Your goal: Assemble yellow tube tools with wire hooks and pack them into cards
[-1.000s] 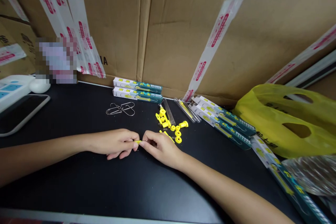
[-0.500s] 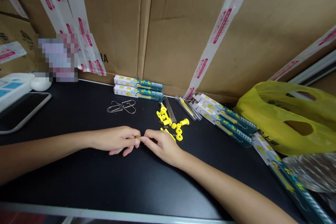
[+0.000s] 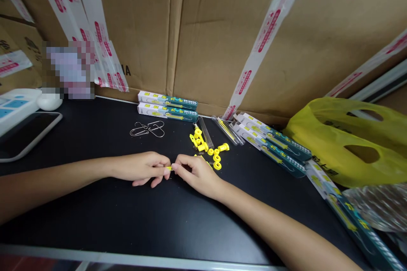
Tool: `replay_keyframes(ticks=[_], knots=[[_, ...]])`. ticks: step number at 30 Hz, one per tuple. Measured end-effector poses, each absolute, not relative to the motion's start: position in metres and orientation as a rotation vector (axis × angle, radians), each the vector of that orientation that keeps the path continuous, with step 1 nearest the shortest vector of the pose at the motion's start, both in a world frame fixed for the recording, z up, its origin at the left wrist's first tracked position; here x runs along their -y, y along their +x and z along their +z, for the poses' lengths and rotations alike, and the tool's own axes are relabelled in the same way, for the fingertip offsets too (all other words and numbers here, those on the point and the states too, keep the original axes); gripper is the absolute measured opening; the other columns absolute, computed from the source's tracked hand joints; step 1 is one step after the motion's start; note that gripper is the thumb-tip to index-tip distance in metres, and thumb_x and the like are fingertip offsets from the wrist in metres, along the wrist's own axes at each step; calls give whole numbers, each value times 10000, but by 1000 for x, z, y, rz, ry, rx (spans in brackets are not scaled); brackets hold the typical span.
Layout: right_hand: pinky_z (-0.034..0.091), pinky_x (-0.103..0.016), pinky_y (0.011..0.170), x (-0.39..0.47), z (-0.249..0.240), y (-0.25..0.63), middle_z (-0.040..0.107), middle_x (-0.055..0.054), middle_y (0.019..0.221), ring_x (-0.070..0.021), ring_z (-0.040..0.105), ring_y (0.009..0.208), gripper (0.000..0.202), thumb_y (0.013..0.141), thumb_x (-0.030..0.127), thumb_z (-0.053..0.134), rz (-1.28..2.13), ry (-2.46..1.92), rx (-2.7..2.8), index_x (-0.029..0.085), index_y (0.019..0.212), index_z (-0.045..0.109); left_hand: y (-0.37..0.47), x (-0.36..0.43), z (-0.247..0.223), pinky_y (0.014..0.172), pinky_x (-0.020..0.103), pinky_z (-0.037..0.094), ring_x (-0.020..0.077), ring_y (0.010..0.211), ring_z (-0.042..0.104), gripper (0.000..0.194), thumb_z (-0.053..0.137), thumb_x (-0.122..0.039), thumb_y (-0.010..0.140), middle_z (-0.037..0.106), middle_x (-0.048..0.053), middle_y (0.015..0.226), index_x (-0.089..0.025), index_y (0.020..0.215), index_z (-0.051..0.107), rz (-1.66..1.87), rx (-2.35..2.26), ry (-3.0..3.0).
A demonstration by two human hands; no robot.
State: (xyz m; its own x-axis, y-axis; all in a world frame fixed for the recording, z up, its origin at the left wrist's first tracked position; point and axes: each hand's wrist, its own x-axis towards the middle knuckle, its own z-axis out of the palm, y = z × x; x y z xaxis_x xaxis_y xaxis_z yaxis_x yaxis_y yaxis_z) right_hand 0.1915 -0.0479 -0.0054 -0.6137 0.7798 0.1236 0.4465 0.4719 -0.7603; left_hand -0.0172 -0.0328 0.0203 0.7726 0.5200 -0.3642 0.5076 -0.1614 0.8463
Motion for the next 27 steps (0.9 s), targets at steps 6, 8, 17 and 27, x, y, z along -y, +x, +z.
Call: replay_keyframes(ticks=[6,8,17,27], knots=[[348,-218,535,46,-5,193,498,36,581,-99,444,546,307,900,436,496,1085,-980,2209,181,729,496,-17,31,17,356,166,284,28,349,395,268,378,-378,911,578,-18,706,-152,897,521,22,-797,1772],[345,-221,532,45,-6,193,498,36,578,-100,440,545,328,886,459,508,1108,-976,2174,184,711,480,-17,31,18,361,169,284,30,351,390,276,378,-375,911,572,-20,697,-149,916,537,20,-801,1772],[320,-224,514,46,-9,192,463,49,566,-94,407,529,335,880,462,519,1080,-1018,2159,190,698,443,-17,33,18,365,170,294,29,354,385,264,372,-357,913,582,-17,706,-145,904,530,36,-789,1782],[325,-225,515,47,-9,192,458,47,563,-94,408,526,331,893,450,503,1013,-1019,2151,191,695,444,-16,33,18,356,169,271,30,355,376,257,365,-383,915,583,-14,715,-158,887,487,23,-798,1762]])
